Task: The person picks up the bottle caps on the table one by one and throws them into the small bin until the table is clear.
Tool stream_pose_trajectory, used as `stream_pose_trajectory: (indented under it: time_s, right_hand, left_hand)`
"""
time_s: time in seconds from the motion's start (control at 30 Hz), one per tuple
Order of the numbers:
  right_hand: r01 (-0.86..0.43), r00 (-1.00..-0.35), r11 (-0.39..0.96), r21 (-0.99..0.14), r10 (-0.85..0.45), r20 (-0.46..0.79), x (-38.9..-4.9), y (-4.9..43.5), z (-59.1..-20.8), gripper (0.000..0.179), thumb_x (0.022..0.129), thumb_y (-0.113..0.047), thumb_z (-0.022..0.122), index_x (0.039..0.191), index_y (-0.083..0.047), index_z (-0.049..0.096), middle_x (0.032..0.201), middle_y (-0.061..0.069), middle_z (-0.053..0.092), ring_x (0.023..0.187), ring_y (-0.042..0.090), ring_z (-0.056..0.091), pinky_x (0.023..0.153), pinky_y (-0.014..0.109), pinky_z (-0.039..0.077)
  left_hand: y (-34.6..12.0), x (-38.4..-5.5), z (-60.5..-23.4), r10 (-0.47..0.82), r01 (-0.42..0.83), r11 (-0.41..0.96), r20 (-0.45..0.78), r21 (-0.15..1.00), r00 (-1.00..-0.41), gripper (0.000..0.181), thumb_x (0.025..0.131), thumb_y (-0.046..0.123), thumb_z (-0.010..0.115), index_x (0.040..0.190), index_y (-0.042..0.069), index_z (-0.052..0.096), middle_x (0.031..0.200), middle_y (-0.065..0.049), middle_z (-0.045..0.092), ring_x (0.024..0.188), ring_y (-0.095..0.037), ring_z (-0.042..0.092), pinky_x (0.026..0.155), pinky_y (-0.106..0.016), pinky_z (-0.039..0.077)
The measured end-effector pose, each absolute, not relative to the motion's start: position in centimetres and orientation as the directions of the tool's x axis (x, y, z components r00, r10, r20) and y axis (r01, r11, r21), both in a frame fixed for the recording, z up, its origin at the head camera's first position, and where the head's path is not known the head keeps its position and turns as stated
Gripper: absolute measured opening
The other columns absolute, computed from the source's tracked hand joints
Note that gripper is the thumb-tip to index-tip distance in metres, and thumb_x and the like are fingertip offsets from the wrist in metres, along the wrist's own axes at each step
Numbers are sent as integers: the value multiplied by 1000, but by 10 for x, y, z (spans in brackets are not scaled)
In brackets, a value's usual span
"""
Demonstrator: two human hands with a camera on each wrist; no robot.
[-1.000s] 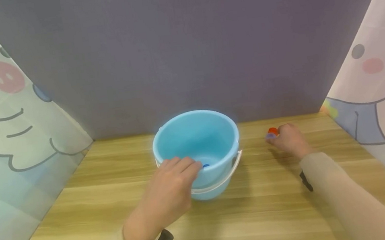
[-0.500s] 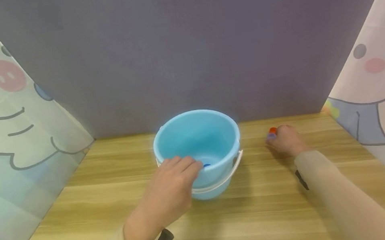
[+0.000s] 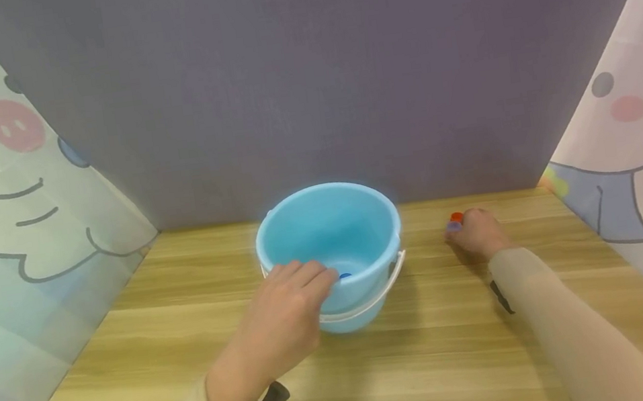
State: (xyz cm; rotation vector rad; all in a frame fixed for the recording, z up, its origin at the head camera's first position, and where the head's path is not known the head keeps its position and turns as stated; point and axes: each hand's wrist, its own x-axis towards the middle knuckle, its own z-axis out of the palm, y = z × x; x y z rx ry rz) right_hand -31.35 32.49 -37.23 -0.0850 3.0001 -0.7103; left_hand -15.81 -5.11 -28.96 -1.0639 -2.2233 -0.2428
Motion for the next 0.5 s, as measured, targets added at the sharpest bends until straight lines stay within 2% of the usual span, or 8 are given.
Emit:
stream_pose_trajectory:
  time_s: [0.23,0.5]
  right_hand:
    - [-16,-998,905,-425,-40,-48,-320,323,-377,37,93,-32,65,80,1,54,76,11,51,67,25,47,57,35,41]
    - [-34,-998,918,-396,-50,-29,-324,323,-379,39,93,-34,65,72,-5,49,72,8,47,63,21,43,54,33,38]
  left_hand:
    - [-52,-158,-289,627,743,659,629,-114,-460,37,58,-13,60,85,11,59,79,2,55,67,-17,47,62,-27,36]
    - [-51,-157,-288,627,744,660,621,-102,-471,37,58,-12,63,86,11,59,80,2,56,68,-18,48,63,-28,37]
